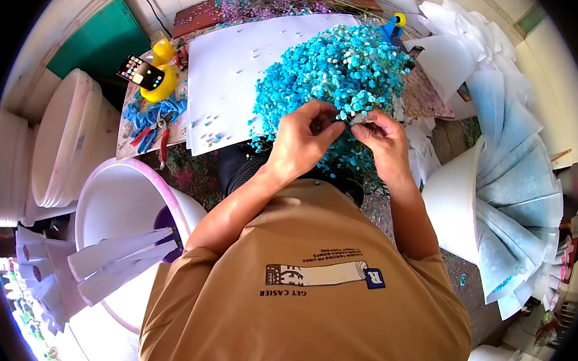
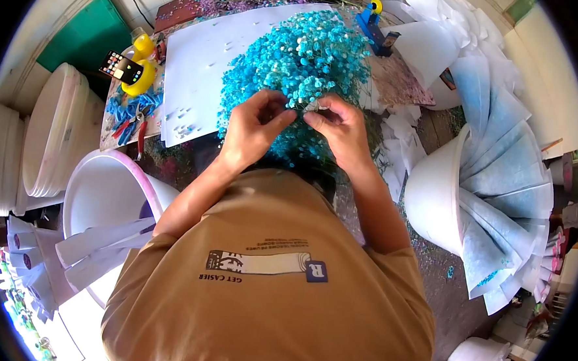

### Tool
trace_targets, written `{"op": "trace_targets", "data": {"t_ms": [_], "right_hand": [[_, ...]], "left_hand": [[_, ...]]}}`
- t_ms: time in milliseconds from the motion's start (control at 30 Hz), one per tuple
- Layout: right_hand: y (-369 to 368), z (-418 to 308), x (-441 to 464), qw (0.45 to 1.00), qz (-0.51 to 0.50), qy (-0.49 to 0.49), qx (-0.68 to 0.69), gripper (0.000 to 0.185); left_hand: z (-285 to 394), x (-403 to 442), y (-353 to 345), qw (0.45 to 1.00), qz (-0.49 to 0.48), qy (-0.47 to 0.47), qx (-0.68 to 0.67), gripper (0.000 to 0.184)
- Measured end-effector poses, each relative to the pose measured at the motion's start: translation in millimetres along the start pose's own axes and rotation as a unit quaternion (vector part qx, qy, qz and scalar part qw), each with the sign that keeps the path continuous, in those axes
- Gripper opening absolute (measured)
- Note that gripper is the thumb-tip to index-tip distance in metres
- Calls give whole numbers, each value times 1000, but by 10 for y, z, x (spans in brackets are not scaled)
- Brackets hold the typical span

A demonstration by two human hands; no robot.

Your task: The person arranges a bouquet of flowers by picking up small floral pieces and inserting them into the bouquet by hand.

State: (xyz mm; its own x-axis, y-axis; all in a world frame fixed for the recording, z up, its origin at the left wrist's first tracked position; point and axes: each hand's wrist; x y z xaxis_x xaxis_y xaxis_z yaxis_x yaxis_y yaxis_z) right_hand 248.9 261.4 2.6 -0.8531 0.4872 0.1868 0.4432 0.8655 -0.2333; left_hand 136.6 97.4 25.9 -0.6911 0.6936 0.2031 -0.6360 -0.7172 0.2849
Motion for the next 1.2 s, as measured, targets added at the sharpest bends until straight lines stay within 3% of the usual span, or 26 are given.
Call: {"op": "trace_targets", "data": {"t_ms": [233,300,400,467,533,600,667,733,867,933,1000,1067,1100,1133,1200], "right_hand": [[17,-16,-34,1000,-10,2,23,18],[26,-11,-45,1000,-7,-10,22,16],[23,-14,-35,999,-34,23,1,14],[-28,-49,-59,999,-30,26,-13,13],[-37,-43,-61,999,-26,29,-27,12],[-9,7,-49,996,-19,47,-78,13],[-10,3,-54,992,-21,62,-107,14],[-7,-10,-61,987,-22,77,-137,15],[10,25,-72,982,-28,109,-155,19],[-22,45,-80,980,-34,136,-145,21],[-82,-15,-116,975,-35,130,-178,23],[-112,-52,-117,960,-48,160,-224,23],[-126,-69,-113,942,-59,190,-271,24],[-144,-84,-115,942,-60,191,-270,24],[-165,-104,-124,928,-65,203,-304,24]], "left_hand": [[-85,-58,-5,999,2,-18,-42,13],[-82,-86,51,940,-40,20,-338,9],[80,-140,161,916,-84,45,-390,8],[139,-152,155,923,-96,42,-371,8],[106,-129,2,986,-25,-59,-156,13],[94,-126,-53,988,-22,-49,-143,16],[149,-126,-52,997,13,-70,13,11],[178,-136,-43,997,20,-74,7,8],[103,-212,57,964,8,-51,-260,7],[91,-157,333,897,-120,11,-425,7],[197,-100,422,904,-130,36,-405,15],[288,-4,353,991,-39,-22,-126,26],[395,20,415,998,-54,-10,3,29],[398,51,418,999,-53,-11,4,29],[412,128,387,960,-8,-168,225,22]]}}
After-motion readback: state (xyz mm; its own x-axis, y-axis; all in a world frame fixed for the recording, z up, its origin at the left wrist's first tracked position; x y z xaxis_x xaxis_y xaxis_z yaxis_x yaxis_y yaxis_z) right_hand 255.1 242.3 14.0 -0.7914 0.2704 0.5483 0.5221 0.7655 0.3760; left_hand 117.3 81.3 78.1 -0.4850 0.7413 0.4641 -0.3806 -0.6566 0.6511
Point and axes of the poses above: each hand's wrist, its own x-axis towards the middle knuckle, its own y-axis out of the back of the hand, z = x × y, and after that the axes turned 7 degrees about x, right-handed
